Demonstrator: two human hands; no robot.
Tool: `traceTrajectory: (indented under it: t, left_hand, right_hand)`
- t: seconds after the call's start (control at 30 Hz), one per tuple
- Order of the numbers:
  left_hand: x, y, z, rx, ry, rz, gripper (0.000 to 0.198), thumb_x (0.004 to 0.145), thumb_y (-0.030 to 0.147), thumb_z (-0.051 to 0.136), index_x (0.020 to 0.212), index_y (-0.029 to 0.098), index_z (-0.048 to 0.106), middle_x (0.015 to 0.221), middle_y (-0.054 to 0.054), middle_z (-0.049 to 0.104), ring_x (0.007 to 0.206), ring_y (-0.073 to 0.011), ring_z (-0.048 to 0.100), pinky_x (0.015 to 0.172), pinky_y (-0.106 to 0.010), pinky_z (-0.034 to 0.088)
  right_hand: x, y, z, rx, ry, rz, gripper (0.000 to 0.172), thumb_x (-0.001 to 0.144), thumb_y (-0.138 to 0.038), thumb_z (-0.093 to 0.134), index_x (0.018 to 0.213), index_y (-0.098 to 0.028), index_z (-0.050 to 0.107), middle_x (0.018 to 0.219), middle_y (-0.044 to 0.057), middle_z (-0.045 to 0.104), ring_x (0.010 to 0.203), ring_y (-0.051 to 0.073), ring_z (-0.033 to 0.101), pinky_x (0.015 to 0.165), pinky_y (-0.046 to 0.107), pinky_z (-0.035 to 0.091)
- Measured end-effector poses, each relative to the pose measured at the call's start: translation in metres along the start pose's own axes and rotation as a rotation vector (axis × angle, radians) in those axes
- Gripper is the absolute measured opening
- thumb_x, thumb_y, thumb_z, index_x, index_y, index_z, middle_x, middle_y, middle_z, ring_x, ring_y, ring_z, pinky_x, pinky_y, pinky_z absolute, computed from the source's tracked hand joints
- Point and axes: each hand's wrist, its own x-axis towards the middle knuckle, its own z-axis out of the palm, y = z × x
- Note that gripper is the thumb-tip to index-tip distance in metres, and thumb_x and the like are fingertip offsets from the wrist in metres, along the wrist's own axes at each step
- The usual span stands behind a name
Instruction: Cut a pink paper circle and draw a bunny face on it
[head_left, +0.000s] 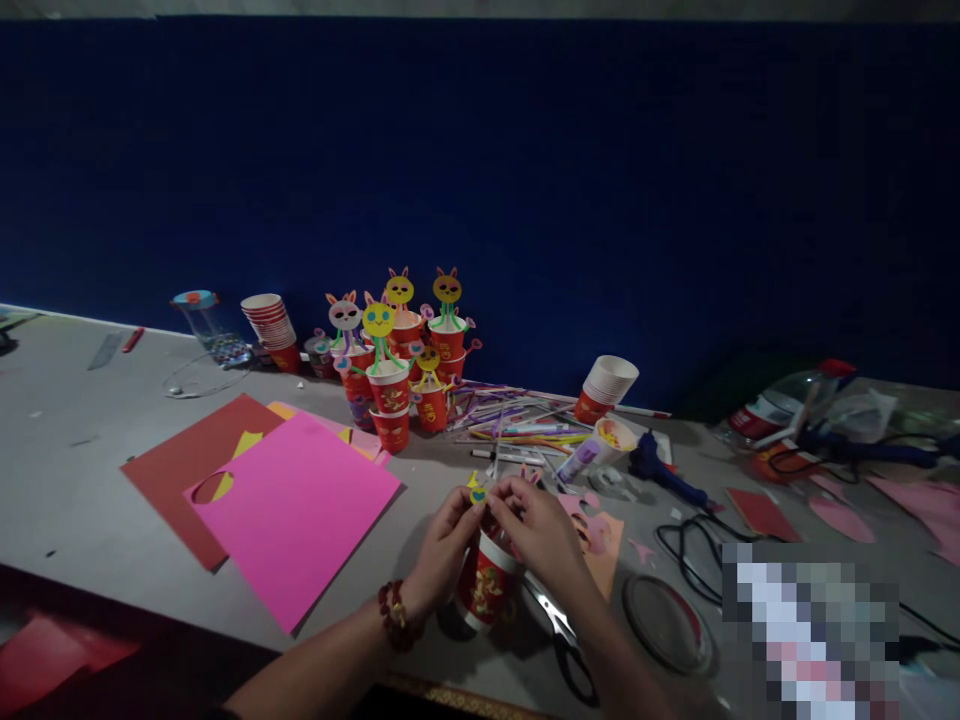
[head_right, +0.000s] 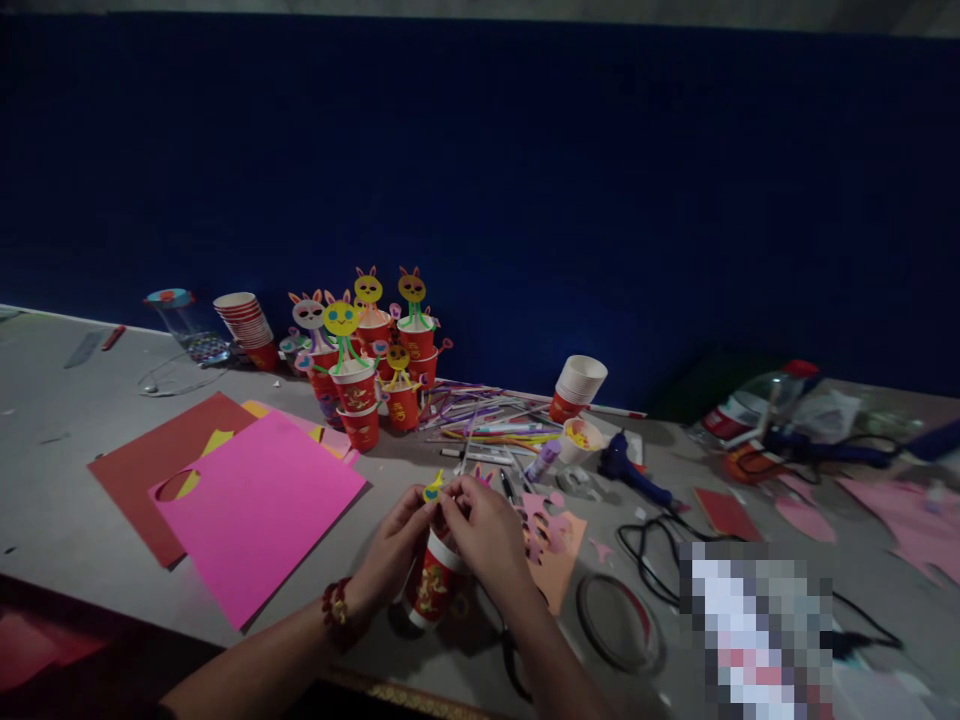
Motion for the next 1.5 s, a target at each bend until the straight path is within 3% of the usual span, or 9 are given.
traceTrajectory:
  t: [0.23, 0.47, 0.53, 0.67, 0.73, 0.93, 1.17, 1.37, 1.5]
  left_hand:
    - [-0.001, 0.007, 0.004, -0.037, 0.005, 0.011, 0.027, 0.083, 0.043, 0.071, 0.092, 0.019, 0.063, 0.085, -0.001, 0.064, 0.079, -0.0158, 0.058, 0.078, -0.026, 0.047]
    - [0.0, 0.007, 0.0, -0.02, 0.069, 0.011, 0.029, 0.085, 0.045, 0.068, 0.082, 0.018, 0.057, 0.074, 0.003, 0.059, 0.065, -0.0116, 0.053, 0.065, -0.022, 0.043]
    - [0.0, 0.008, 0.0, -0.021, 0.1, 0.015, 0.03, 0.084, 0.045, 0.069, 0.081, 0.019, 0.056, 0.072, 0.004, 0.058, 0.064, -0.0113, 0.052, 0.064, -0.022, 0.043]
    - [-0.001, 0.009, 0.002, 0.016, 0.119, 0.041, 0.027, 0.084, 0.043, 0.07, 0.083, 0.018, 0.057, 0.074, 0.004, 0.058, 0.066, -0.0115, 0.053, 0.066, -0.022, 0.045]
    - [-0.001, 0.01, 0.002, 0.051, 0.11, 0.059, 0.026, 0.085, 0.042, 0.069, 0.084, 0.018, 0.058, 0.076, 0.003, 0.059, 0.07, -0.0123, 0.054, 0.068, -0.022, 0.045]
    - [-0.001, 0.011, 0.003, -0.04, 0.169, 0.022, 0.028, 0.08, 0.043, 0.075, 0.087, 0.019, 0.06, 0.079, 0.003, 0.064, 0.068, -0.0121, 0.058, 0.068, -0.022, 0.048]
    - [0.0, 0.01, 0.002, -0.059, 0.11, 0.044, 0.026, 0.082, 0.042, 0.072, 0.091, 0.02, 0.061, 0.085, 0.001, 0.066, 0.075, -0.0138, 0.06, 0.072, -0.024, 0.048]
    - [0.0, 0.017, 0.001, 0.183, 0.173, 0.132, 0.031, 0.084, 0.049, 0.068, 0.08, 0.019, 0.059, 0.076, 0.001, 0.062, 0.071, -0.0143, 0.056, 0.069, -0.024, 0.046]
    - [0.0, 0.015, -0.001, 0.149, 0.176, 0.147, 0.031, 0.085, 0.047, 0.068, 0.081, 0.018, 0.06, 0.078, 0.0, 0.064, 0.072, -0.0142, 0.057, 0.071, -0.024, 0.047]
  right_hand:
    - [-0.007, -0.014, -0.002, -0.12, 0.047, -0.1, 0.016, 0.09, -0.034, 0.057, 0.086, -0.025, 0.07, 0.075, 0.002, 0.075, 0.069, 0.021, 0.069, 0.063, 0.028, 0.049]
    - [-0.035, 0.017, -0.016, 0.078, 0.564, -0.19, 0.023, 0.09, -0.035, 0.062, 0.109, -0.022, 0.064, 0.103, 0.01, 0.07, 0.089, 0.023, 0.066, 0.082, 0.035, 0.054]
    - [-0.041, 0.035, -0.017, 0.178, 0.505, -0.111, 0.034, 0.089, -0.04, 0.062, 0.117, -0.021, 0.059, 0.11, 0.013, 0.067, 0.095, 0.025, 0.065, 0.083, 0.037, 0.055]
    - [-0.054, 0.062, -0.005, 0.285, 0.13, 0.054, 0.062, 0.078, -0.048, 0.072, 0.131, -0.023, 0.053, 0.128, 0.015, 0.064, 0.11, 0.03, 0.065, 0.091, 0.044, 0.055]
    - [-0.058, 0.067, 0.007, 0.284, 0.049, 0.109, 0.069, 0.071, -0.049, 0.077, 0.13, -0.022, 0.056, 0.129, 0.015, 0.065, 0.117, 0.033, 0.063, 0.099, 0.048, 0.051]
    - [-0.06, 0.072, 0.036, 0.309, 0.16, 0.104, 0.057, 0.071, -0.049, 0.076, 0.118, -0.02, 0.064, 0.122, 0.015, 0.069, 0.113, 0.034, 0.064, 0.099, 0.051, 0.05]
    - [-0.064, 0.065, 0.029, 0.231, 0.183, 0.13, 0.056, 0.068, -0.048, 0.078, 0.114, -0.019, 0.066, 0.121, 0.015, 0.069, 0.113, 0.035, 0.064, 0.099, 0.051, 0.05]
    - [-0.07, 0.057, 0.031, 0.202, 0.245, 0.117, 0.051, 0.07, -0.043, 0.076, 0.114, -0.02, 0.066, 0.119, 0.014, 0.07, 0.114, 0.034, 0.063, 0.101, 0.051, 0.048]
    - [-0.069, 0.063, 0.035, 0.167, 0.233, 0.096, 0.05, 0.07, -0.045, 0.077, 0.112, -0.019, 0.066, 0.118, 0.015, 0.07, 0.113, 0.035, 0.063, 0.1, 0.052, 0.049]
